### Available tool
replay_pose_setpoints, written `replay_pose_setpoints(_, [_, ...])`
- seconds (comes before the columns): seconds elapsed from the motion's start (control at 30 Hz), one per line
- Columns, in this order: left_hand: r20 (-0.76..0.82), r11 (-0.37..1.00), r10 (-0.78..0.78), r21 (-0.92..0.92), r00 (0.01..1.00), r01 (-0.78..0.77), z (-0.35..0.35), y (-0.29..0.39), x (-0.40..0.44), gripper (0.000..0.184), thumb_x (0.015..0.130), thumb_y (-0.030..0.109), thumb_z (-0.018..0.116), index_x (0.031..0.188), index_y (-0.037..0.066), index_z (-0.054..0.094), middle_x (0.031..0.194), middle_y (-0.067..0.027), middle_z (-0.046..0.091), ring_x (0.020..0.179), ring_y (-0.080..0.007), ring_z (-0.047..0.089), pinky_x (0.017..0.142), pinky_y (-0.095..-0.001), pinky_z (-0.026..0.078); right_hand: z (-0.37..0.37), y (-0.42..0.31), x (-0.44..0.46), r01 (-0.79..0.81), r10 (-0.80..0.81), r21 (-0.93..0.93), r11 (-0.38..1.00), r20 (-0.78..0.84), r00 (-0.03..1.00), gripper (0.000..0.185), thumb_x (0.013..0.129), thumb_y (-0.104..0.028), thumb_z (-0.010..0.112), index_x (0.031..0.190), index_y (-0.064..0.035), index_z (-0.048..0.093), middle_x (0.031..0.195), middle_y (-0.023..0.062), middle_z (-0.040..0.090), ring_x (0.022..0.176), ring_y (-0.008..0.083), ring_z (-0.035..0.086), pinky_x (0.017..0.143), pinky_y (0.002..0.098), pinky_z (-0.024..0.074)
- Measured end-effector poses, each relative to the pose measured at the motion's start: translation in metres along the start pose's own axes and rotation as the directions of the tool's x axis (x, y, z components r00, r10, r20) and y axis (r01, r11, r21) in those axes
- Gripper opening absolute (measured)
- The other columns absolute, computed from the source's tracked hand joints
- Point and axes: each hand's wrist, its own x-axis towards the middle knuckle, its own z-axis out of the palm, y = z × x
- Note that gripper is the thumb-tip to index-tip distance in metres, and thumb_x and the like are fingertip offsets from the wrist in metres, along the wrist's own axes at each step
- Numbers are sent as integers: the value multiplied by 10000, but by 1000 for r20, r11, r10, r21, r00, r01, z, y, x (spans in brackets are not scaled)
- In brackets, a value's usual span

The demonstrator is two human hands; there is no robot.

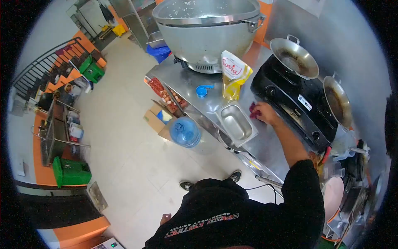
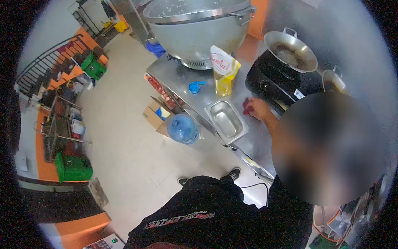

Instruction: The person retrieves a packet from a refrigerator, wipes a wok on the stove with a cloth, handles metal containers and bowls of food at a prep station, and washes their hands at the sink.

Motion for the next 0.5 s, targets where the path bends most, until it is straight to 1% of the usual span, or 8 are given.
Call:
replay_pose_setpoints(0.07, [275, 684, -655, -180, 703, 707, 10, -48, -7, 414, 881, 428, 582, 1067, 63, 533, 903, -167, 655, 895, -289, 626, 790, -407, 484, 14, -1, -46, -133, 149, 143, 981, -108, 983, 286, 661, -107, 700, 946, -77, 691, 916, 106, 650, 826, 257, 648, 717, 352, 529])
replay_pose_setpoints(0.13, [249, 685, -663, -180, 706, 707, 4, -86, -13, 429, 871, 442, 587, 1061, 60, 542, 920, -170, 655, 909, -313, 625, 799, -416, 485, 8, -33, -96, -577, 565, 427, 696, 169, 807, 275, 813, -229, 713, 1050, -91, 692, 762, 34, 649, 611, 126, 605, 528, 297, 508])
replay_pose_setpoints(0.2, [133, 891, -444, -37, 886, 452, -7, -123, -34, 484, 846, 492, 589, 1035, 47, 572, 980, -190, 651, 965, -375, 609, 837, -449, 477, 38, -43, -155, -371, 574, 720, 587, -47, 818, 305, 878, -237, 641, 1126, -60, 655, 732, 13, 628, 573, 107, 577, 489, 259, 477])
replay_pose_setpoints(0.23, [103, 851, -510, -84, 854, 518, -13, -143, -50, 484, 846, 492, 589, 1035, 47, 572, 980, -190, 651, 965, -375, 609, 837, -449, 477, 41, -73, -179, -391, 689, 844, 367, 36, 724, 354, 897, -246, 615, 1195, -53, 601, 828, 5, 632, 652, 102, 592, 535, 262, 492])
replay_pose_setpoints(0.3, [319, 915, -312, 357, 895, 191, -44, -192, -52, 515, 880, 475, 561, 1158, 45, 500, 990, -182, 659, 905, -316, 651, 832, -404, 499, 85, -64, -246, -232, 638, 973, -12, 186, 748, 343, 917, -247, 580, 1214, -81, 542, 952, 14, 633, 708, 130, 607, 574, 283, 508])
replay_pose_setpoints(0.33, [337, 519, -770, -164, 542, 839, -87, -170, -47, 515, 886, 470, 563, 1178, 53, 485, 906, -172, 669, 723, -299, 681, 732, -401, 542, 89, -151, -236, -19, 814, 985, -173, 154, 560, 236, 906, -237, 593, 1086, -85, 584, 937, 28, 644, 705, 135, 608, 594, 283, 519])
replay_pose_setpoints(0.4, [330, 506, -753, -263, 570, 821, -118, -199, -46, 436, 907, 450, 515, 1049, 39, 548, 758, -187, 663, 603, -269, 680, 510, -374, 532, 120, -186, -241, -151, 842, 967, -203, 252, 477, 233, 904, -235, 595, 1081, -84, 585, 939, 30, 645, 710, 136, 609, 602, 284, 520])
replay_pose_setpoints(0.5, [391, 536, -724, -201, 569, 820, -167, -245, 5, 519, 904, 409, 409, 660, -13, 587, 597, -189, 626, 519, -281, 635, 560, -408, 534, 183, -228, -187, -367, 833, 897, -246, 389, 393, 229, 901, -231, 598, 1074, -82, 586, 941, 34, 646, 719, 139, 611, 615, 286, 522])
